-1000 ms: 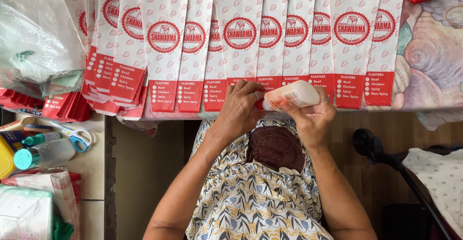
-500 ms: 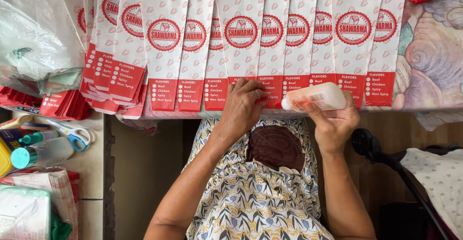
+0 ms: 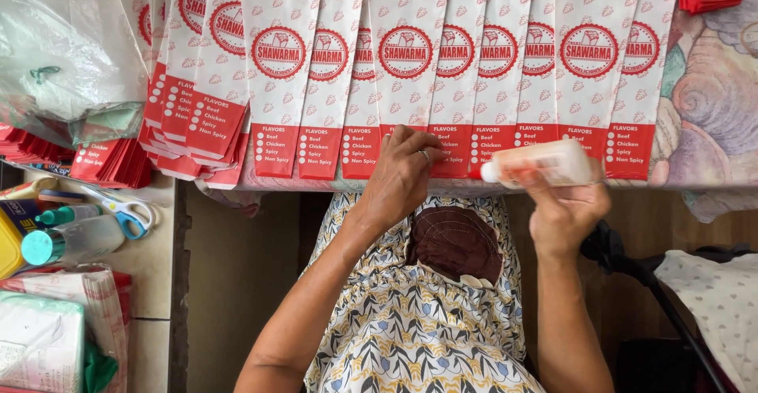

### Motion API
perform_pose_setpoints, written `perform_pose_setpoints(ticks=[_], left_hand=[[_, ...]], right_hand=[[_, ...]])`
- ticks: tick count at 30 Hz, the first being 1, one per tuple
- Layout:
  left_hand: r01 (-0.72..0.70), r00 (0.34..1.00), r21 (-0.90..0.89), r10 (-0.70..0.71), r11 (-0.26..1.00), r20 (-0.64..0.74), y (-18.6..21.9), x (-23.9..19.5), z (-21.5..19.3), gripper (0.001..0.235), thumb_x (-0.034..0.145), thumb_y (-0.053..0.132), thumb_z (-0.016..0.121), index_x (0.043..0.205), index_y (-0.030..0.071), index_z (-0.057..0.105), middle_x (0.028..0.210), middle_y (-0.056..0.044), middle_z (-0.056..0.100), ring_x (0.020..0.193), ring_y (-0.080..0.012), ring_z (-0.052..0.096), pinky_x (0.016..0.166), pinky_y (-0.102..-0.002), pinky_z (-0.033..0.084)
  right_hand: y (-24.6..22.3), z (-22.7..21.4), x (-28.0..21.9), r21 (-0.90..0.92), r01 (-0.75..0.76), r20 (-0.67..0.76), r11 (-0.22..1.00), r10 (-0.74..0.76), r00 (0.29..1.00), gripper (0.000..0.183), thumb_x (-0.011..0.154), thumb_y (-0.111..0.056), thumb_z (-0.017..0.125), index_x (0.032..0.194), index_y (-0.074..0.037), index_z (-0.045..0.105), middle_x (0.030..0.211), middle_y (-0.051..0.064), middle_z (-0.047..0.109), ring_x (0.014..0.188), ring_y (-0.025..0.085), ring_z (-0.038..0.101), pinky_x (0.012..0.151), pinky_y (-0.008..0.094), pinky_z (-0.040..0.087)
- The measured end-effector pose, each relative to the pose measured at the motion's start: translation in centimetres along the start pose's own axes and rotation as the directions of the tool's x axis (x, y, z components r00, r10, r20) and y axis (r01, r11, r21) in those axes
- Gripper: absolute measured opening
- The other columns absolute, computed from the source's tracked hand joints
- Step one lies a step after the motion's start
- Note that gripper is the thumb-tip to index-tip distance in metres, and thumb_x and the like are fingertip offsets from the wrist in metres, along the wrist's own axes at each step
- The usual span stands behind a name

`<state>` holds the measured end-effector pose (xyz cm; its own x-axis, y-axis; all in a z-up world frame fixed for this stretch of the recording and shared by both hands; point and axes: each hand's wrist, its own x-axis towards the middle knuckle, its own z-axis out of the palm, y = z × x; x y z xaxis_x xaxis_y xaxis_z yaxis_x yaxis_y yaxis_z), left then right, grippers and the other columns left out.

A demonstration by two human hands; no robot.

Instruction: The person is organizing, aligning, and folding stacks of paper shawarma bags at a packaging station.

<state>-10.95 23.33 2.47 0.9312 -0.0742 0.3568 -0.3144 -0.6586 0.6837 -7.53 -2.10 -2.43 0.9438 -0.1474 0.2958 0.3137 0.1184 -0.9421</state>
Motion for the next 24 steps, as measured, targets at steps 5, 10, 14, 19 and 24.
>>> perform_pose_setpoints(ticks=[5, 10, 14, 19, 24], left_hand=[[-0.042, 0.999, 0.130, 0.046, 0.991, -0.024, -2.3, -1.0, -3.3, 0.013, 0.090, -0.003, 0.069, 0.101, 0.002, 0.075, 0.104, -0.008, 0.070, 0.089, -0.0261, 0.049, 0.075, -0.040, 0.037], [0.069, 0.996, 0.162, -0.078, 0.984, 0.047, -2.9, -2.4, -4.5, 0.014, 0.080, 0.008, 0.080, 0.093, 0.009, 0.078, 0.105, -0.005, 0.072, 0.101, -0.0234, 0.057, 0.083, -0.035, 0.042], [0.108, 0.991, 0.112, -0.116, 0.988, 0.073, -3.0, -2.9, -4.7, 0.031, 0.072, 0.011, 0.087, 0.102, 0.009, 0.077, 0.113, -0.006, 0.070, 0.107, -0.0260, 0.057, 0.089, -0.038, 0.043], [0.127, 0.987, 0.059, -0.132, 0.990, 0.091, -2.9, -3.1, -5.1, 0.043, 0.064, 0.012, 0.091, 0.104, 0.009, 0.076, 0.116, -0.005, 0.069, 0.111, -0.0264, 0.056, 0.090, -0.038, 0.043], [0.116, 0.989, 0.048, -0.120, 0.992, 0.086, -3.3, -3.2, -5.0, 0.043, 0.065, 0.014, 0.091, 0.104, 0.009, 0.075, 0.118, -0.004, 0.068, 0.113, -0.0260, 0.056, 0.091, -0.038, 0.043]], right_hand=[[-2.6, 2.8, 0.0, 0.087, -0.015, -0.084, 0.996, 0.022, 0.996, 0.043, 0.079, -0.004, 0.089, 0.114, -0.004, 0.065, 0.104, 0.010, 0.071, 0.095, 0.021, 0.069, 0.088, 0.040, 0.065], [-1.2, 6.0, -0.7, 0.084, -0.066, 0.053, 0.994, 0.061, 0.997, 0.041, 0.079, 0.003, 0.086, 0.113, -0.002, 0.063, 0.098, 0.022, 0.072, 0.091, 0.030, 0.075, 0.081, 0.044, 0.067], [-1.2, 7.9, -1.2, 0.040, -0.081, 0.159, 0.996, 0.074, 0.984, 0.040, 0.078, 0.003, 0.086, 0.110, -0.001, 0.061, 0.097, 0.021, 0.073, 0.092, 0.028, 0.075, 0.077, 0.042, 0.065], [-1.8, 10.6, -1.9, 0.036, -0.095, 0.230, 0.995, 0.085, 0.970, 0.040, 0.078, 0.005, 0.086, 0.109, 0.001, 0.060, 0.098, 0.022, 0.074, 0.096, 0.027, 0.074, 0.082, 0.042, 0.063], [-1.0, 11.2, -2.2, 0.049, -0.089, 0.274, 0.995, 0.072, 0.959, 0.041, 0.077, 0.007, 0.086, 0.108, 0.003, 0.060, 0.097, 0.023, 0.074, 0.096, 0.029, 0.074, 0.083, 0.043, 0.062]])
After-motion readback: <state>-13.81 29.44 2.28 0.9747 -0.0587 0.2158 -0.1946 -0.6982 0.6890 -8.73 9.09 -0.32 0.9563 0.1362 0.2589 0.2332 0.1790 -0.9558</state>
